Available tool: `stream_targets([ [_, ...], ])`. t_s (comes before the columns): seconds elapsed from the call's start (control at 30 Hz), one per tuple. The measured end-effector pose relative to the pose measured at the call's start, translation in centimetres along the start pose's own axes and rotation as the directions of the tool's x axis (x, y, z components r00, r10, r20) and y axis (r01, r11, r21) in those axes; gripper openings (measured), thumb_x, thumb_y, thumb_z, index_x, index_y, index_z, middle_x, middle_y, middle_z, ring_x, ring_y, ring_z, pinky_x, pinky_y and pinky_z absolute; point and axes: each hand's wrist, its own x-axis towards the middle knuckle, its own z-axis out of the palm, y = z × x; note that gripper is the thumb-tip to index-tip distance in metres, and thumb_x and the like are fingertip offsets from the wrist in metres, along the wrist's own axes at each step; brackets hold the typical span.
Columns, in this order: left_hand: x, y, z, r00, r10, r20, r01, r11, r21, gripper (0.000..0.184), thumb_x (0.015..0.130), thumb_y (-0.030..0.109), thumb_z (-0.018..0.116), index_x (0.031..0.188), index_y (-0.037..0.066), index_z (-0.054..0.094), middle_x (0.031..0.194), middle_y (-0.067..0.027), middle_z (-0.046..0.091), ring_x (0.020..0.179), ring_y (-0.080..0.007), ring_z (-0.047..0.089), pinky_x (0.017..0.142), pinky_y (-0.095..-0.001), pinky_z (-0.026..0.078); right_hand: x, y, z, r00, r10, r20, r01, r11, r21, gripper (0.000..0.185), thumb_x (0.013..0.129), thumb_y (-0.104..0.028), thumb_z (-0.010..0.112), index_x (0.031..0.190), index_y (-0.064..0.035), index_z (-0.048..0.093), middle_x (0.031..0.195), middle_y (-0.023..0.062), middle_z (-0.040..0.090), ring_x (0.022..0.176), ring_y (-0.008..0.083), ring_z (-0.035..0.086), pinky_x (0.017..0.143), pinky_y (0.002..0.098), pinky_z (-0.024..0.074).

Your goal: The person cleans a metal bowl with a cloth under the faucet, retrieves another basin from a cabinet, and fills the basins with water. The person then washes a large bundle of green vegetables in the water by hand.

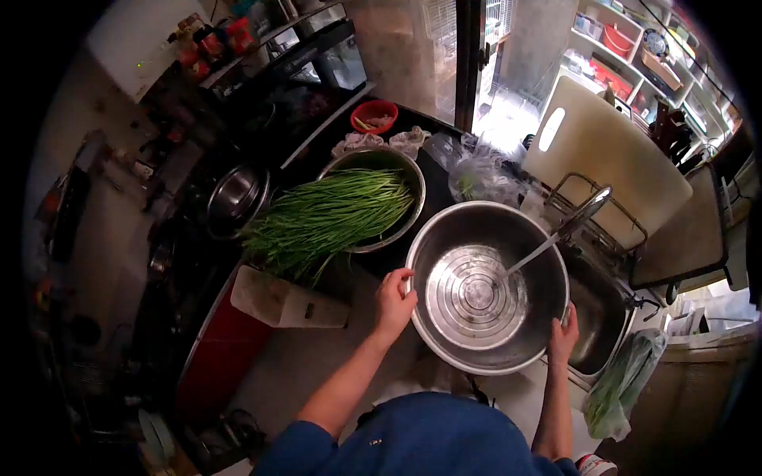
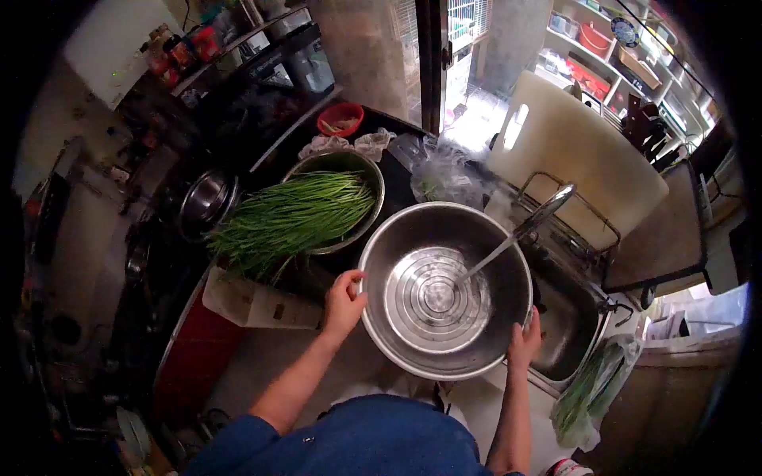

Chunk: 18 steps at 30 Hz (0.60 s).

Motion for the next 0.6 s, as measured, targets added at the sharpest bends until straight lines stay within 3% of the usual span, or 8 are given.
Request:
stream_targets([
  [0.07,-0.7,-1.4,-0.6,0.988,-0.138,0.069,0.141,0.99,-0.028,0.034,0.068,-0.003,0.061,0.101,0.004,0.059,0.068,-0.0026,0.049,0.061,-0.0108,0.047,0.059,-0.0265,0.042,0.3,-1.2,0.9,0.998,-0.046,-0.038,0.041,0.992,-0.117,0.056,0.08,0.002,0.05,0.135,0.0044,0.04,0.131,0.0149,0.05,0.118,0.0214,0.05,0.1,0.0305,0.0367],
  [0.13,-1.4,-3.4,-0.1,0.988,-0.126,0.093,0.129,0.991,-0.027,0.031,0.069,-0.004,0.059,0.099,0.004,0.058,0.072,-0.0044,0.05,0.059,-0.0151,0.048,0.059,-0.0296,0.043,0.7,-2.6,1.3,0.994,-0.083,-0.076,0.053,0.942,-0.331,0.052,0.082,0.001,0.05,0.133,0.0043,0.043,0.128,0.0147,0.053,0.116,0.0204,0.052,0.099,0.0308,0.0372],
  [0.33,-0.2,-5.1,-0.2,0.995,-0.005,0.103,0.006,1.0,-0.01,0.027,0.071,-0.004,0.059,0.096,0.004,0.058,0.083,-0.0069,0.053,0.066,-0.0176,0.052,0.062,-0.0305,0.045,1.4,-4.2,2.3,0.996,0.054,-0.067,-0.079,0.88,-0.468,0.046,0.089,-0.018,0.057,0.131,-0.0018,0.048,0.118,0.0149,0.062,0.106,0.0214,0.059,0.093,0.0317,0.0429],
  [0.43,1.0,-5.1,-1.1,0.981,-0.031,0.19,0.028,0.999,0.019,0.029,0.07,-0.004,0.061,0.098,0.004,0.059,0.087,-0.007,0.054,0.07,-0.0171,0.054,0.066,-0.0289,0.047,2.3,-3.4,0.8,0.989,0.145,0.009,-0.133,0.931,-0.34,0.047,0.09,-0.027,0.06,0.128,-0.0017,0.051,0.117,0.0153,0.062,0.103,0.0215,0.06,0.09,0.032,0.0443],
  [0.47,1.3,-4.8,-1.4,0.975,-0.039,0.217,0.034,0.999,0.026,0.028,0.071,-0.004,0.061,0.098,0.003,0.059,0.088,-0.0069,0.054,0.071,-0.0168,0.054,0.067,-0.0285,0.047,2.9,-2.4,-0.2,0.968,0.218,-0.122,-0.249,0.799,-0.548,0.046,0.09,-0.03,0.06,0.124,0.0003,0.055,0.114,0.0141,0.063,0.103,0.0206,0.06,0.09,0.0328,0.0446],
  [0.53,2.0,-5.6,-1.0,0.962,-0.026,0.272,0.027,1.0,0.0,0.027,0.071,-0.005,0.06,0.097,0.002,0.059,0.09,-0.0064,0.053,0.074,-0.0156,0.053,0.069,-0.0274,0.047,2.9,-3.6,-0.4,0.984,0.12,-0.133,-0.169,0.867,-0.468,0.046,0.087,-0.035,0.063,0.116,0.0005,0.06,0.109,0.0126,0.065,0.102,0.0202,0.06,0.086,0.0342,0.0459],
  [0.57,1.9,-6.5,-1.1,0.961,-0.015,0.277,0.021,1.0,-0.017,0.026,0.072,-0.006,0.06,0.097,0.001,0.06,0.091,-0.0059,0.052,0.076,-0.0146,0.052,0.071,-0.0266,0.047,3.7,-2.5,-1.6,0.967,0.186,-0.173,-0.25,0.809,-0.532,0.046,0.086,-0.032,0.065,0.116,0.0011,0.06,0.109,0.014,0.065,0.1,0.0224,0.061,0.086,0.034,0.0462],
  [0.6,1.7,-6.6,-0.9,0.957,-0.031,0.289,0.05,0.997,-0.058,0.025,0.072,-0.006,0.059,0.096,0.001,0.06,0.092,-0.0052,0.051,0.077,-0.0135,0.051,0.072,-0.026,0.046,3.6,-7.4,-0.5,0.937,0.29,-0.195,-0.347,0.828,-0.441,0.045,0.085,-0.032,0.065,0.114,0.002,0.06,0.11,0.017,0.064,0.099,0.0268,0.062,0.085,0.0351,0.0467],
])
